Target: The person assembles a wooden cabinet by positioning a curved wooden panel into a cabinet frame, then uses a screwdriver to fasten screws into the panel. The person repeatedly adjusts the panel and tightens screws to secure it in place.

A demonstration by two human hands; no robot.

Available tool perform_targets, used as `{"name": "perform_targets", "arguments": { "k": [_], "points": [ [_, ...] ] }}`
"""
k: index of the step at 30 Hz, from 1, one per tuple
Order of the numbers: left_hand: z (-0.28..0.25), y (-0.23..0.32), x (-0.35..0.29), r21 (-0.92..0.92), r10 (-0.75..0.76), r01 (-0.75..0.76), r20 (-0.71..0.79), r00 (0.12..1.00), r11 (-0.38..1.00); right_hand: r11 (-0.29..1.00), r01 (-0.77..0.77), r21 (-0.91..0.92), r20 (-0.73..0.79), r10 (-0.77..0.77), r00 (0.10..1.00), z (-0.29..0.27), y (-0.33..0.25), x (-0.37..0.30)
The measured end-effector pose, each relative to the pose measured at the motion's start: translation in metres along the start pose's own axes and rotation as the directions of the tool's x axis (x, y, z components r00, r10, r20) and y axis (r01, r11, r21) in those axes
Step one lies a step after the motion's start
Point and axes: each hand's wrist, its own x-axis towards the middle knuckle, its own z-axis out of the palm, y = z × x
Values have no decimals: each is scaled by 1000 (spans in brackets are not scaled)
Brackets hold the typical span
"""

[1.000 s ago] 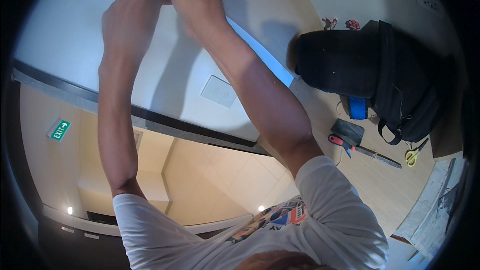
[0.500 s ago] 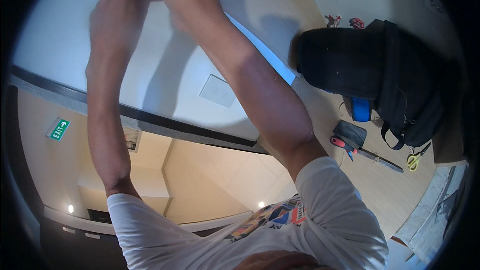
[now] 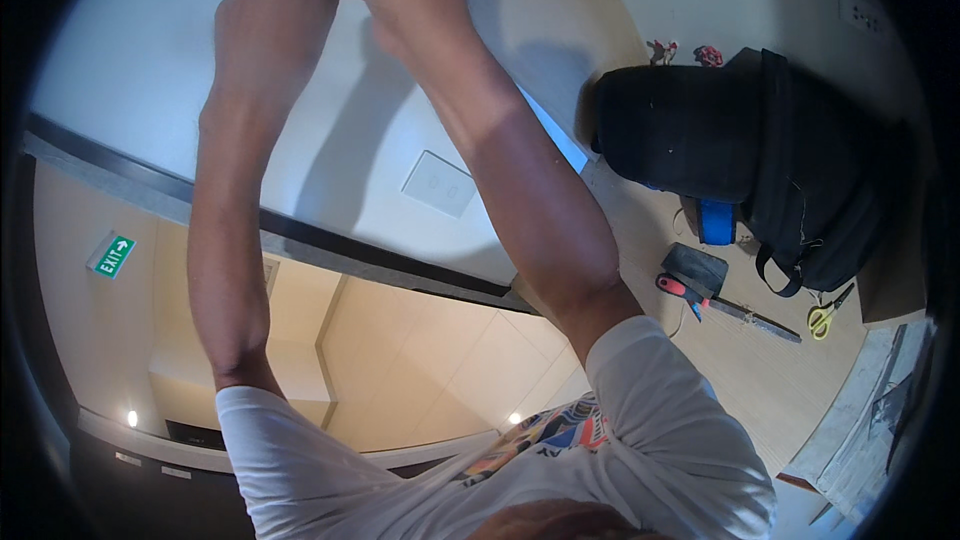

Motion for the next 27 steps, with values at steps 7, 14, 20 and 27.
{"name": "perform_targets", "arguments": {
  "k": [7, 14, 20, 27],
  "points": [
    [31, -28, -10, 57, -32, 34, -28, 999, 998, 998, -39, -59, -21, 37, 999, -3, 11, 2],
    [42, -58, -2, -37, 36, -36, -5, 999, 999, 972, 5, -236, -145, -41, 989, 11, 20, 3],
    [0, -17, 11, -174, -7, 41, 194, 981, 984, 993, 83, -80, -28, -85, 996, 14, 19, 0],
    [23, -63, -64, -127, -141, 141, 12, 990, 982, 973, -210, 93, 80, 203, 976, -58, 44, -12]
  ]
}}
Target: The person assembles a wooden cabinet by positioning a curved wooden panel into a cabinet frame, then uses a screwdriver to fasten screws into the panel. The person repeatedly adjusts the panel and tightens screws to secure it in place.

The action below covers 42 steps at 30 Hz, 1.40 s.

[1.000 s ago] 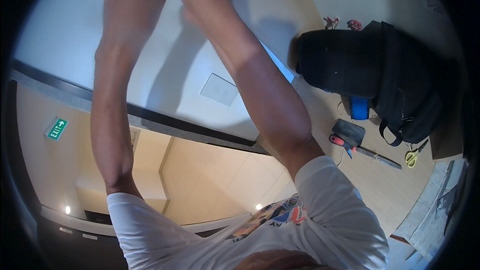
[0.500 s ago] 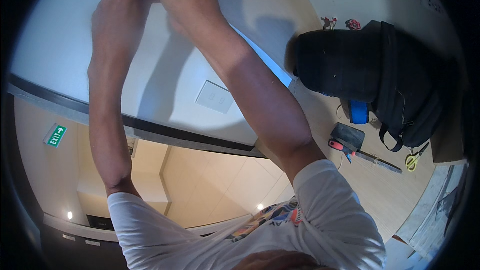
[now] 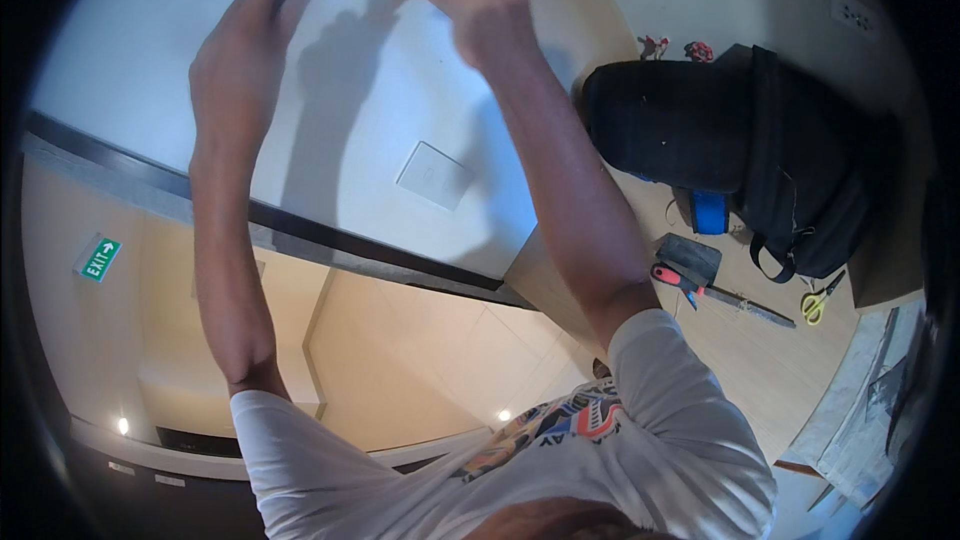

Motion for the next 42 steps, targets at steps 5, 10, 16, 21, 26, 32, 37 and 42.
{"name": "perform_targets", "arguments": {
  "k": [5, 10, 16, 21, 26, 32, 37, 42],
  "points": [
    [-4, -5, -17, -129, -36, 26, -73, 997, 991, 740, 397, -544, -73, -513, 855, -9, -30, 45],
    [6, 4, -15, -208, -88, 66, -101, 991, 976, 708, 396, -584, -23, -503, 864, 4, -33, 53],
    [14, 3, -8, -195, -155, 141, -56, 986, 971, 758, 445, -476, 42, -486, 873, -7, -32, 59],
    [31, 7, -3, -242, -111, 98, -37, 993, 965, 894, 262, -363, -2, -282, 959, -8, -39, 67],
    [32, 18, 6, -201, -27, 4, -113, 993, 980, 937, -243, 251, 146, 212, 966, -21, -41, 90],
    [31, 41, 19, -52, 13, -17, -72, 997, 999, 979, -60, 196, 69, 48, 996, -24, -23, 61],
    [19, 53, 25, 7, 3, -3, -50, 999, 1000, 953, 38, -299, -86, -67, 994, -5, -19, 18],
    [21, 46, 32, 106, 45, -33, -109, 993, 994, 912, 294, -288, 47, -293, 955, 32, -32, 11]
  ]
}}
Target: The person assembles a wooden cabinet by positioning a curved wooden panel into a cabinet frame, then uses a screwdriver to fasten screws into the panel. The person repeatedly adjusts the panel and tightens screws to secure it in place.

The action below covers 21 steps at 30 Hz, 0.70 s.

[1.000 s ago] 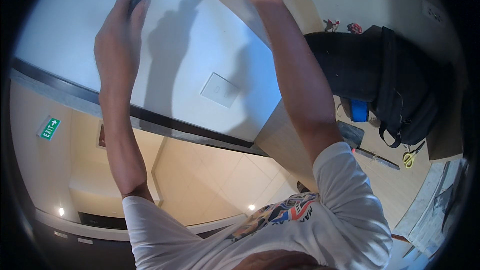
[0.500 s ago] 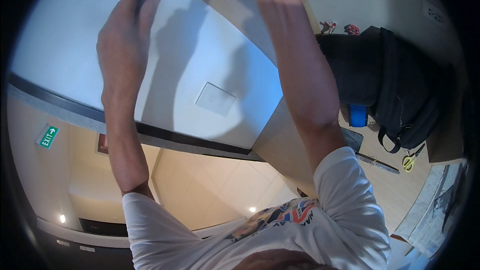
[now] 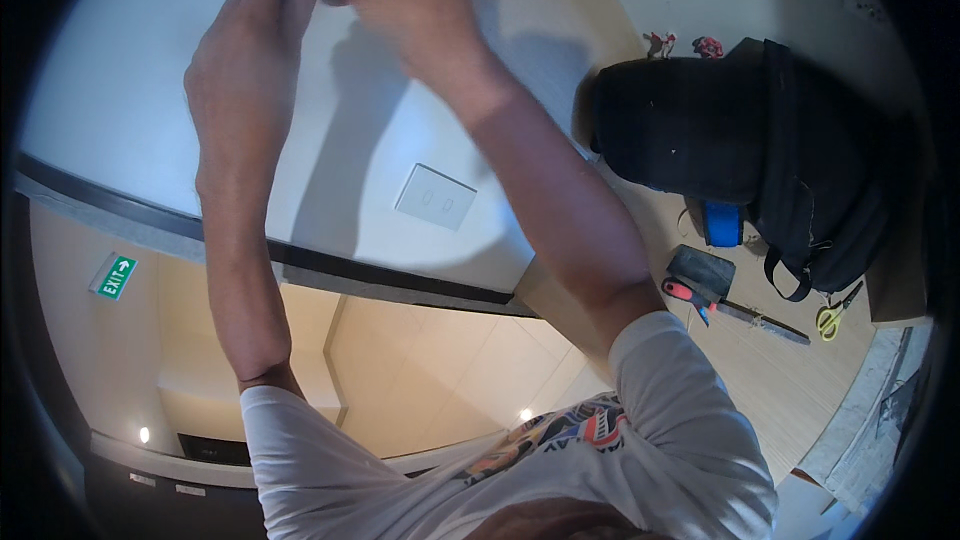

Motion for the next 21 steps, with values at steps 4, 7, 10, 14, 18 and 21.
{"name": "perform_targets", "arguments": {
  "k": [4, 7, 10, 14, 18, 21],
  "points": [
    [-1, -13, 2, 98, 29, -32, 33, 999, 995, 938, 100, -331, -192, -171, 966, 27, 9, -5],
    [-1, -7, 1, 56, -10, 8, 47, 999, 998, 783, 117, -611, -203, -298, 933, 39, 12, -5],
    [7, -7, 0, 63, -24, 20, 49, 999, 998, 929, 59, -365, -139, -117, 983, 25, 0, -4],
    [15, -4, -10, 103, -28, 28, 3, 1000, 994, 939, 115, -323, -182, -181, 966, 36, 18, -6],
    [11, 4, -8, 110, 2, -1, -5, 1000, 994, 994, 80, -68, -148, -89, 985, 27, 16, -4],
    [8, 1, -6, 113, 34, -32, -10, 999, 993, 999, -33, -35, -75, 31, 997, 21, 1, 2]
  ]
}}
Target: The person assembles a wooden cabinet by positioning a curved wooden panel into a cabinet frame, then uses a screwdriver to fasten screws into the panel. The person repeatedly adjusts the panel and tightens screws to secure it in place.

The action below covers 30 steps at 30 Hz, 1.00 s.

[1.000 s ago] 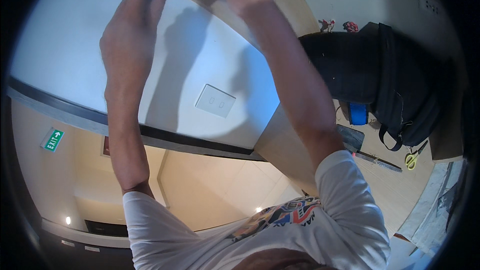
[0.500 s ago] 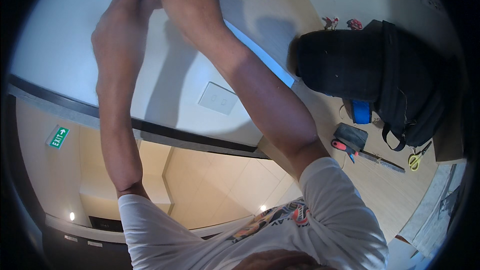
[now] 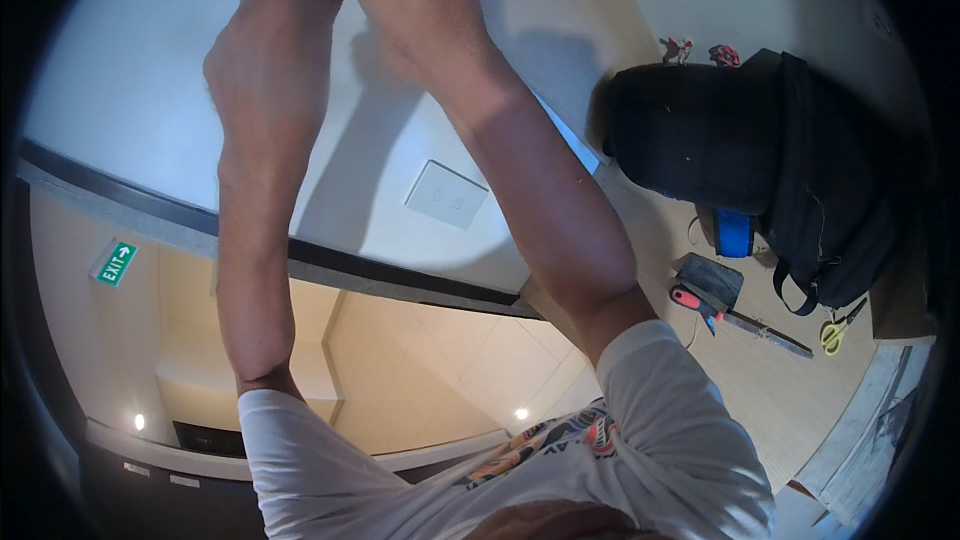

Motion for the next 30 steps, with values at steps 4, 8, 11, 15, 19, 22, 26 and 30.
{"name": "perform_targets", "arguments": {
  "k": [4, 8, 11, 15, 19, 22, 26, 30],
  "points": [
    [5, -13, 3, -40, -1, 3, 54, 999, 999, 998, 61, -29, -13, -61, 998, -1, -13, -9],
    [-2, 0, -1, 72, 20, -21, 17, 1000, 997, 994, 68, -88, -66, -74, 995, 7, 8, -1],
    [-21, 17, -14, -216, -65, 90, 123, 990, 972, 998, 4, -59, -15, -5, 1000, -2, -15, -22],
    [-17, -3, -38, -929, 156, 288, 328, 932, 233, 995, -43, -87, -129, 31, 991, -49, -20, -37],
    [49, 25, -87, -875, -258, 479, 447, 856, 74, 873, -463, -155, -135, 445, 885, -101, -29, -48],
    [74, 60, -110, -745, 1, 635, 649, 761, -206, 753, -514, -410, -58, 541, 839, -128, -47, -63],
    [98, 72, -83, -565, -43, 513, 698, 715, -647, 600, -457, -657, -61, 562, 825, -141, -81, -80],
    [146, 50, 3, -262, -27, 113, 478, 878, -958, 383, -243, -891, 1, 539, 842, -146, -113, -86]
  ]
}}
